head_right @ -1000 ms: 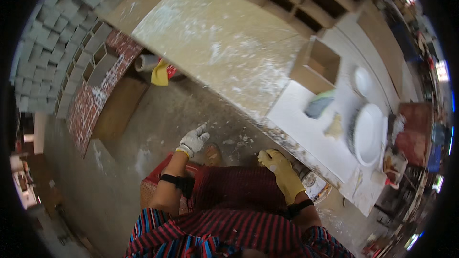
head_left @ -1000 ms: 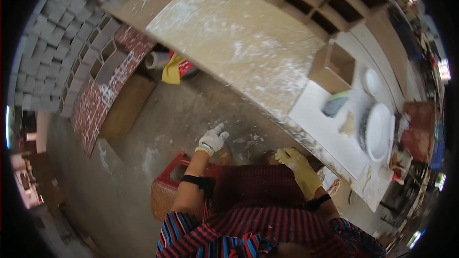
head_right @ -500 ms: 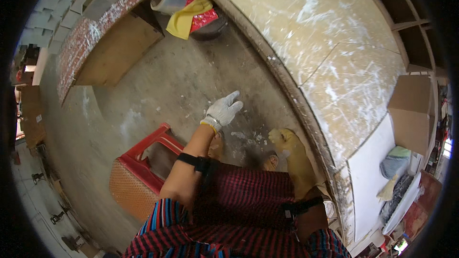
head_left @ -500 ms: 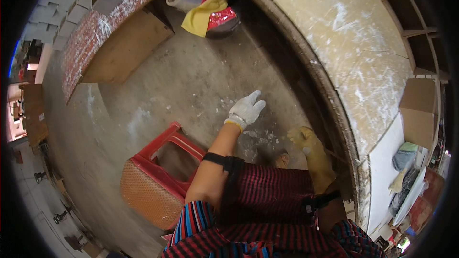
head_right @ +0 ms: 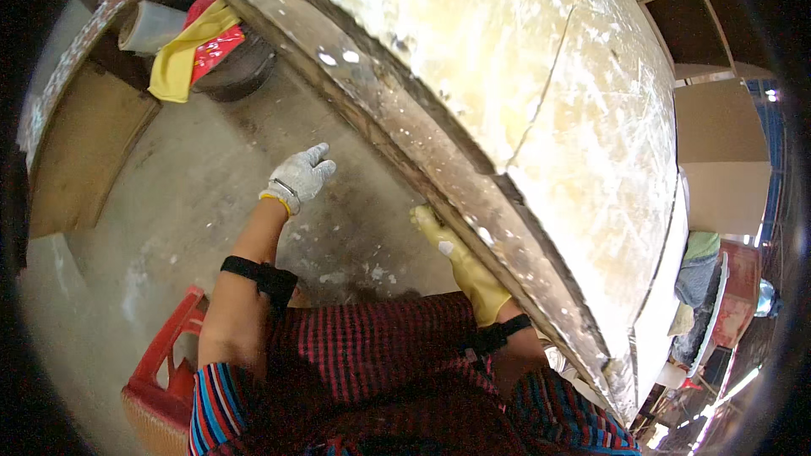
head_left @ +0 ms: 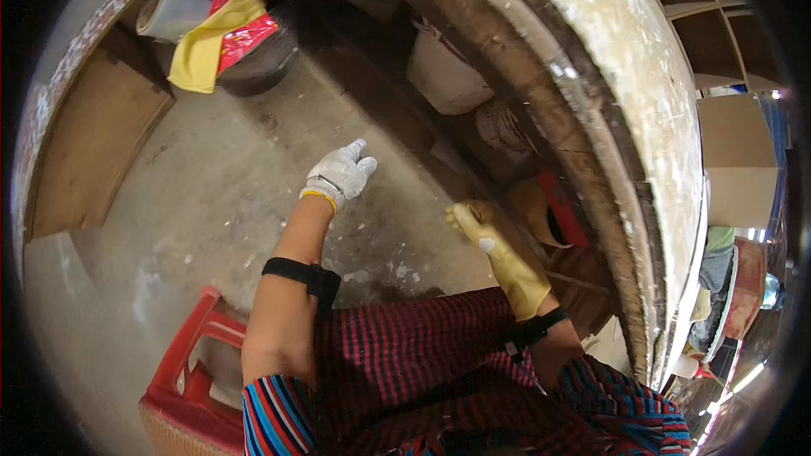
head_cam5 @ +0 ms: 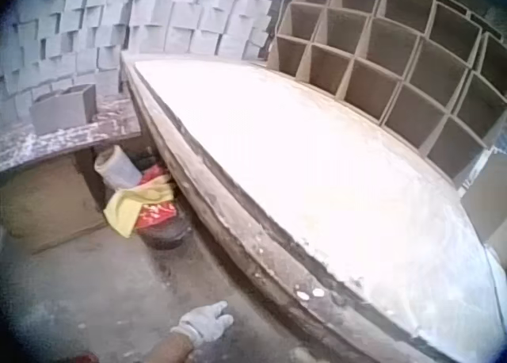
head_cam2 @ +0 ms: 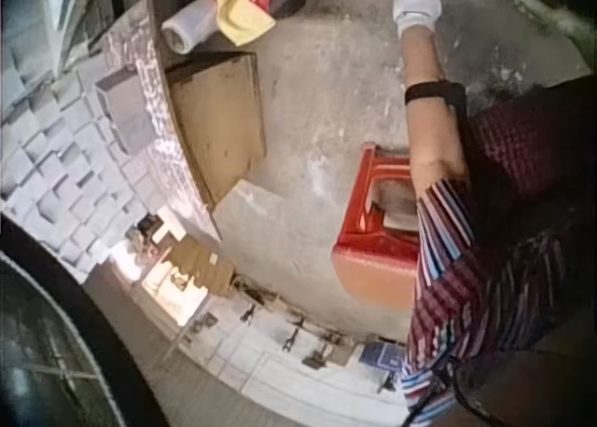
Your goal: Polishing or wiping down a small wooden box component using a sponge and white liquid.
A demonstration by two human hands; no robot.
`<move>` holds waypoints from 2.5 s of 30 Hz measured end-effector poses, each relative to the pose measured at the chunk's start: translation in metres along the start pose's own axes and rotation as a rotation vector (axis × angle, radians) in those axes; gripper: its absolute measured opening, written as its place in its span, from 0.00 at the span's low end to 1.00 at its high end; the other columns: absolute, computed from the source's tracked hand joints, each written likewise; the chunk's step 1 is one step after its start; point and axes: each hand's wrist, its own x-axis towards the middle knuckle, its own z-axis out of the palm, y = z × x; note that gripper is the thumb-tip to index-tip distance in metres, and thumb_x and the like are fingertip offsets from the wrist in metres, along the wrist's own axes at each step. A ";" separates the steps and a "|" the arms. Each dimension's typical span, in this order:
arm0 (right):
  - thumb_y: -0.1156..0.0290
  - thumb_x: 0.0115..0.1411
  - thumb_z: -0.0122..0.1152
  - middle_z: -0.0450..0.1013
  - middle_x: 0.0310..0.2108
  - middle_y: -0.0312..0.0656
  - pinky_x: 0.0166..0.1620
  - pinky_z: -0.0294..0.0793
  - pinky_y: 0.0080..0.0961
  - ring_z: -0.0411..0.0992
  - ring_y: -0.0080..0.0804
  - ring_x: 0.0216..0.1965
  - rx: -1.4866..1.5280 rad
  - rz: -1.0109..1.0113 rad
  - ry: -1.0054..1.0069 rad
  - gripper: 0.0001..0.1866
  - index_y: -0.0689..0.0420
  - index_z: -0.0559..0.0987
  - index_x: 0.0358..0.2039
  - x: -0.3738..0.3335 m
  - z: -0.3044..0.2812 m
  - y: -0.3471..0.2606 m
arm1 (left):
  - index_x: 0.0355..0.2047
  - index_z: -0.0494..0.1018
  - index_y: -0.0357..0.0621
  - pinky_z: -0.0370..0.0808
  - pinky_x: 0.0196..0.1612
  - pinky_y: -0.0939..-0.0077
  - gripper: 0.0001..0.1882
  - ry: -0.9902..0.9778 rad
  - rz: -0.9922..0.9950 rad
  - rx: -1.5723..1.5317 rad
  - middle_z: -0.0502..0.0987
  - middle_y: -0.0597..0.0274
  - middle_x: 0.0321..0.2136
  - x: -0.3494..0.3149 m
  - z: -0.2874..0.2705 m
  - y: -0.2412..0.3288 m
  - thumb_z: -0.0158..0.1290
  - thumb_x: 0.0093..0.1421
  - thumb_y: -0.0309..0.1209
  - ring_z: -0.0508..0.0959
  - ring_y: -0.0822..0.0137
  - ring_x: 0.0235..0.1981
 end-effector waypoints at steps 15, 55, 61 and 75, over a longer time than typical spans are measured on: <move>0.61 0.59 0.54 0.72 0.45 0.45 0.51 0.69 0.32 0.68 0.37 0.49 -0.598 -0.171 0.407 0.20 0.60 0.73 0.47 0.104 -0.102 0.073 | 0.55 0.66 0.39 0.64 0.58 0.69 0.29 -0.047 0.220 0.238 0.69 0.48 0.53 0.106 0.026 -0.001 0.49 0.58 0.45 0.69 0.53 0.55; 0.63 0.57 0.53 0.71 0.48 0.50 0.50 0.72 0.37 0.67 0.45 0.52 -0.271 -0.276 0.929 0.21 0.58 0.72 0.50 0.176 -0.246 0.077 | 0.59 0.62 0.42 0.56 0.63 0.70 0.33 -0.172 0.261 0.200 0.62 0.51 0.60 0.151 0.063 -0.017 0.42 0.59 0.51 0.60 0.55 0.62; 0.63 0.57 0.53 0.71 0.48 0.50 0.50 0.72 0.37 0.67 0.45 0.52 0.516 -0.231 0.508 0.21 0.57 0.72 0.50 0.180 -0.272 0.096 | 0.59 0.62 0.42 0.56 0.63 0.70 0.33 -0.159 0.315 0.174 0.62 0.52 0.60 0.161 0.068 -0.017 0.42 0.59 0.50 0.61 0.55 0.61; 0.62 0.52 0.55 0.71 0.47 0.51 0.52 0.69 0.43 0.69 0.53 0.49 -1.067 -0.353 1.258 0.24 0.56 0.72 0.51 0.142 -0.184 0.014 | 0.57 0.64 0.41 0.59 0.61 0.70 0.32 -0.148 0.232 0.217 0.64 0.51 0.58 0.145 0.053 -0.013 0.44 0.58 0.49 0.63 0.54 0.60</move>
